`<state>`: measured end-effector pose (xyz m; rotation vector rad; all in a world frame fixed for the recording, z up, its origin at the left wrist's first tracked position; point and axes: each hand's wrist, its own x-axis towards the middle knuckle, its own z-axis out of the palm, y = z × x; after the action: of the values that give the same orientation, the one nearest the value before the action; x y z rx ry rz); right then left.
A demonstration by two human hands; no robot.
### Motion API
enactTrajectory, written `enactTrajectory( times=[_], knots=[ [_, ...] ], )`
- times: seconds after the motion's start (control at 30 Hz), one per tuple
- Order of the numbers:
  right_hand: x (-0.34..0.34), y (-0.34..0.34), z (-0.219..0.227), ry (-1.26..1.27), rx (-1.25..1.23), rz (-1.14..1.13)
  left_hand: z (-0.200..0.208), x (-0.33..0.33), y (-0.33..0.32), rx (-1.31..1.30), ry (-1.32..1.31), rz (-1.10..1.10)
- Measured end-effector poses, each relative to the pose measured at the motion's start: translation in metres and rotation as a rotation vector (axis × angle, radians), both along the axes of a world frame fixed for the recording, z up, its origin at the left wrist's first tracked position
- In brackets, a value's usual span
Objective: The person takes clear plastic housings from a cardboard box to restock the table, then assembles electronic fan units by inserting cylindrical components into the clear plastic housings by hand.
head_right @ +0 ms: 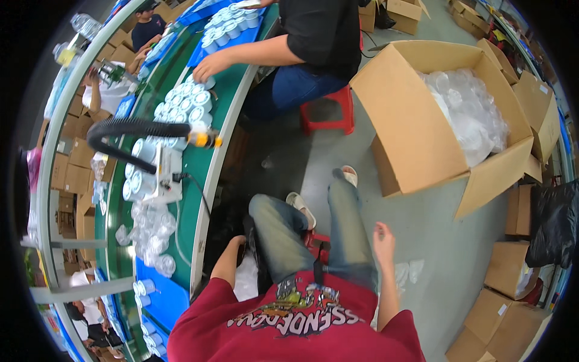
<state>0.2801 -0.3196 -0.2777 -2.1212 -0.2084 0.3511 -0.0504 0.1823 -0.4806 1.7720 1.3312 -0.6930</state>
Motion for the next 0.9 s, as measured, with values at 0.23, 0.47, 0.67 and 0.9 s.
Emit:
enactTrajectory(
  times=[0.23, 0.47, 0.67, 0.9],
  knots=[
    [0.03, 0.041, -0.005, -0.078, -0.377, 0.08, 0.011, 0.221, 0.024, 0.446, 0.372, -0.462],
    [0.029, 0.026, -0.004, 0.055, -0.436, -0.033, -0.08, 0.346, 0.099, 0.463, 0.129, -0.478],
    [0.007, 0.001, -0.041, 0.038, -0.506, 0.004, -0.227, 0.356, 0.14, 0.381, 0.192, -0.543],
    [0.014, 0.043, -0.078, 0.108, -0.66, 0.013, -0.32, 0.38, 0.145, 0.279, -0.024, -0.127]
  ],
)
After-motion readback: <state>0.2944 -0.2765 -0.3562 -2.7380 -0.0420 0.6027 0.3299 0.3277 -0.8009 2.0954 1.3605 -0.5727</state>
